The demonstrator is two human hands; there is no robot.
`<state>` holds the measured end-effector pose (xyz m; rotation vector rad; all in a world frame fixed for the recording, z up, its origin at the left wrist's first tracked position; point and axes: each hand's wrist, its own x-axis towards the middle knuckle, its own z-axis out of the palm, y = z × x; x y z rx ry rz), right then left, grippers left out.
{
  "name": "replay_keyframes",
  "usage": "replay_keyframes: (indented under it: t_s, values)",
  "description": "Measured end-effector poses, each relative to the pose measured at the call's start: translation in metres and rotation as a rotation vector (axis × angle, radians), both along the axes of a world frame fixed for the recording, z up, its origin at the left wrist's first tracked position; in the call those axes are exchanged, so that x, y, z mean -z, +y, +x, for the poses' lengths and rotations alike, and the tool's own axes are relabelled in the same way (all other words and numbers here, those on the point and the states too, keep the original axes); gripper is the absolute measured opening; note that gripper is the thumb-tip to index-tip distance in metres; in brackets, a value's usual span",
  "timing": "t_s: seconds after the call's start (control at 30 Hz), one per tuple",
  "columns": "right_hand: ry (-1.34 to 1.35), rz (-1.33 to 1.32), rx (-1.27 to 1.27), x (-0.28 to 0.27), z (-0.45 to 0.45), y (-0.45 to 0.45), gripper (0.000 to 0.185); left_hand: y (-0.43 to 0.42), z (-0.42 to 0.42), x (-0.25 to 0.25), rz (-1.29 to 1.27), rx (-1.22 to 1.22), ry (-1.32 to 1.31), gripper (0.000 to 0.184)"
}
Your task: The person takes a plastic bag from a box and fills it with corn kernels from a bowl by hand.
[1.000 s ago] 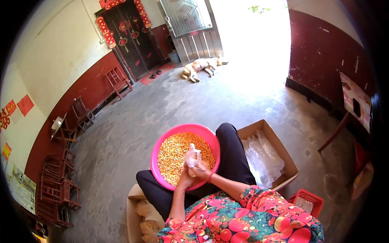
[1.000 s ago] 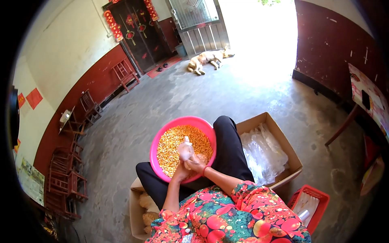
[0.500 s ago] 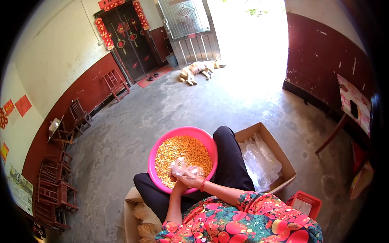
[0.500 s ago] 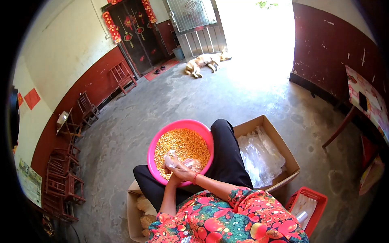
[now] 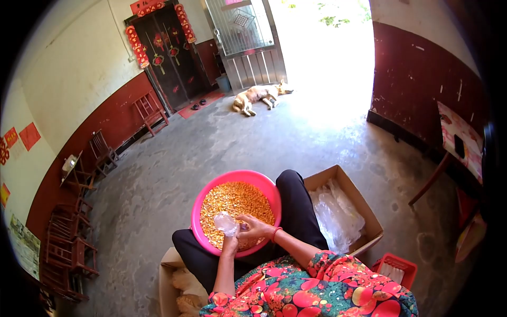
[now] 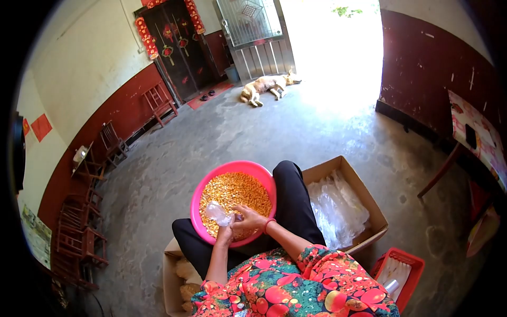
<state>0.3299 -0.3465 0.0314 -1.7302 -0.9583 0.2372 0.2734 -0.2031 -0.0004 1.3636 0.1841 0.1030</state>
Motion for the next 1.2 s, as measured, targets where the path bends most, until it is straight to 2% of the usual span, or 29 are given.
replay_keyframes:
  t_s: [0.1, 0.17, 0.27, 0.3, 0.37, 0.47, 0.57, 0.6, 0.67, 0.73, 0.8, 0.87, 0.93, 1.07, 1.13, 1.2]
  values:
    - [0.036, -0.125, -0.041, 0.006, 0.007, 0.001, 0.077, 0.002, 0.001, 0.000, 0.112, -0.030, -0.038, 0.025]
    - [0.076, -0.241, -0.200, 0.012, 0.014, 0.003, 0.084, -0.002, -0.002, -0.007, 0.177, -0.065, -0.053, 0.027]
    - [-0.037, -0.321, -0.158, 0.009, 0.008, 0.004, 0.089, 0.008, 0.005, 0.016, 0.146, -0.126, -0.084, 0.030]
    - [-0.039, -0.320, -0.157, 0.001, 0.007, 0.005, 0.089, 0.005, 0.003, 0.008, 0.147, -0.125, -0.086, 0.030]
    - [-0.034, -0.698, -0.275, -0.017, 0.004, 0.008, 0.091, -0.007, -0.004, -0.016, 0.299, -0.171, -0.109, 0.034]
    - [-0.163, -0.654, -0.234, -0.005, -0.002, 0.013, 0.091, -0.005, -0.002, -0.014, 0.341, -0.118, -0.148, 0.037]
    - [-0.115, -0.550, -0.187, 0.009, -0.002, 0.018, 0.084, -0.010, -0.006, -0.026, 0.301, -0.002, -0.032, 0.039]
    - [-0.115, -0.550, -0.190, -0.002, -0.005, 0.017, 0.084, -0.014, -0.008, -0.035, 0.301, -0.005, -0.031, 0.039]
    - [-0.105, -0.588, -0.198, -0.033, -0.016, 0.013, 0.074, -0.021, -0.011, -0.050, 0.550, 0.095, -0.165, 0.041]
    - [-0.090, -0.577, -0.171, -0.020, -0.015, 0.018, 0.070, -0.017, -0.009, -0.041, 0.559, 0.121, -0.181, 0.040]
    - [-0.074, -0.566, -0.139, -0.014, -0.013, 0.020, 0.065, -0.016, -0.010, -0.037, 0.828, 0.117, -0.295, 0.034]
    - [-0.087, -0.679, -0.250, -0.014, -0.011, 0.020, 0.056, -0.016, -0.007, -0.030, 0.832, 0.059, -0.281, 0.031]
    - [-0.106, -0.672, -0.265, -0.007, -0.009, 0.022, 0.053, -0.023, -0.012, -0.048, 0.801, 0.030, -0.380, 0.029]
    - [-0.176, -0.456, -0.224, 0.022, 0.001, 0.033, 0.048, -0.018, -0.005, -0.034, 0.740, -0.063, -0.365, 0.027]
    - [-0.229, -0.326, -0.236, 0.044, 0.007, 0.043, 0.045, -0.026, -0.013, -0.048, 0.440, -0.095, -0.268, 0.028]
    - [-0.261, -0.212, -0.245, 0.061, 0.011, 0.046, 0.042, -0.020, -0.014, -0.047, 0.512, -0.068, -0.220, 0.033]
